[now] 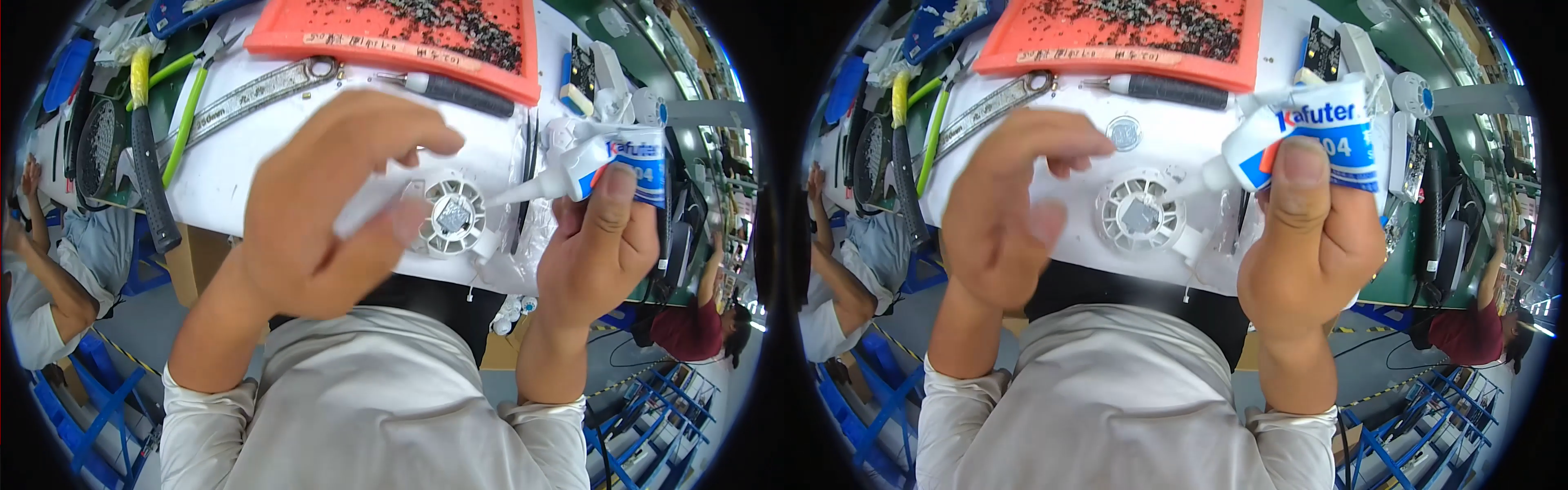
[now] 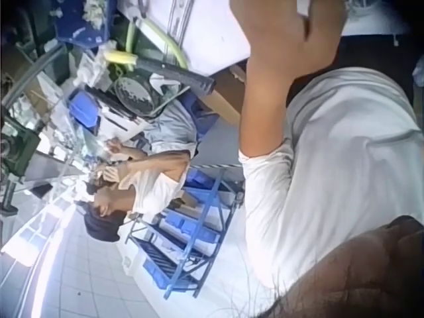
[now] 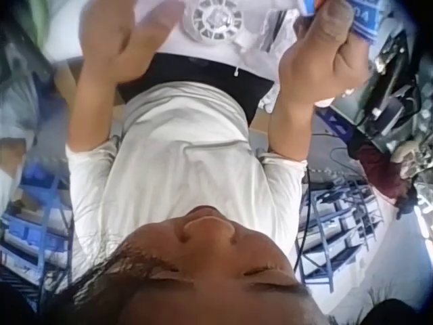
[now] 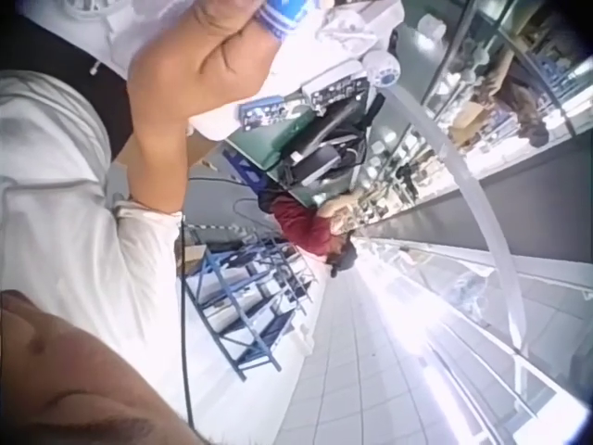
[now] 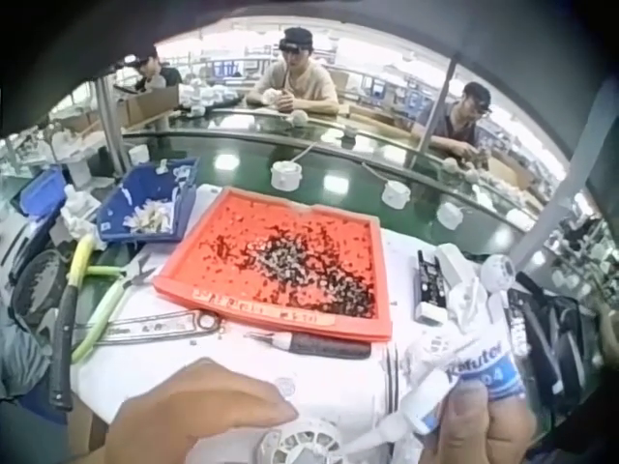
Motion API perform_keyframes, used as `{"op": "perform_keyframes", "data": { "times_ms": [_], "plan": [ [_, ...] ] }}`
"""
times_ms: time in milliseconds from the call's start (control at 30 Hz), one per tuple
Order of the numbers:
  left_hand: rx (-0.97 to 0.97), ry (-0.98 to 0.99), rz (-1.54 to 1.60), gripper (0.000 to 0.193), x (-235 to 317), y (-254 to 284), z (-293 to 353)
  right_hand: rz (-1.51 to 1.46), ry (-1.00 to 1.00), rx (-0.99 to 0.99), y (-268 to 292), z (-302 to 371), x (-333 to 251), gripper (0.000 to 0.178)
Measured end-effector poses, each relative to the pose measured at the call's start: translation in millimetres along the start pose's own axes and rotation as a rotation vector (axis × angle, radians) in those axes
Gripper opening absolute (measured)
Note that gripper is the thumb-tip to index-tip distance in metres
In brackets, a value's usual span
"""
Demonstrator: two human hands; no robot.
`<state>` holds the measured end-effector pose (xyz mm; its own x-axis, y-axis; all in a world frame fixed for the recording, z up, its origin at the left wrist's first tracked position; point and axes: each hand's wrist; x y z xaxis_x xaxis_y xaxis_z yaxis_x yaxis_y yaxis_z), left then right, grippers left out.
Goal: Assembling electronic components into a plastic housing using glue and tools.
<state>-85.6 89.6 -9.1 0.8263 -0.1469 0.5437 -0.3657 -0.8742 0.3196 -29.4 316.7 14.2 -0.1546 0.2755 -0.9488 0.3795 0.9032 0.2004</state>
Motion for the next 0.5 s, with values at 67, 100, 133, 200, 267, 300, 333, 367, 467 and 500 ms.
{"op": "perform_keyframes", "data": {
  "times_ms": [67, 100, 133, 200, 267, 300, 333, 367, 467, 500],
  "plan": [
    [-0.075, 0.116, -0.04, 0.054, 14, -2, 7, -0.091, -0.154, -0.028, -1, 3, 0, 0.029],
    [-0.074, 0.11, -0.043, 0.054, 15, -4, 8, -0.164, -0.249, -0.009, -5, 3, -1, 0.03],
    [-0.082, 0.09, -0.078, 0.057, 16, -8, 10, -0.234, -0.347, 0.009, -8, 3, -1, 0.03],
    [-0.098, 0.05, -0.146, 0.063, 17, -14, 11, -0.304, -0.442, 0.025, -9, 3, -2, 0.031],
    [-0.064, 0.078, -0.128, 0.059, 22, -14, 11, -0.389, -0.513, 0.023, -7, 5, -4, 0.03],
    [-0.033, 0.106, -0.105, 0.055, 23, -14, 9, -0.43, -0.548, 0.026, -6, 5, -4, 0.03],
    [-0.001, 0.135, -0.082, 0.051, 24, -13, 8, -0.427, -0.546, 0.027, -6, 7, -5, 0.03],
    [0.0, 0.136, -0.078, 0.051, 22, -11, 3, -0.389, -0.498, 0.024, -5, 10, -7, 0.028],
    [-0.09, 0.054, -0.051, 0.037, 16, 6, -20, -0.309, -0.416, 0.016, -4, 18, -11, 0.026],
    [-0.091, 0.065, -0.046, 0.037, 20, 7, -34, -0.146, -0.285, -0.002, -4, 21, -12, 0.026]
  ]
}}
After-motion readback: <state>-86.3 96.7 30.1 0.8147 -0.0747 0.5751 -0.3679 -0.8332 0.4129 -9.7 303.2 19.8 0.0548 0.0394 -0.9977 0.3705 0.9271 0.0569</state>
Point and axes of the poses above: each hand's wrist, its own z-axis away from the middle knuckle, its own y-axis out of the back of the hand, x = y × z, and after that the axes turned 15 degrees about -y, right-handed
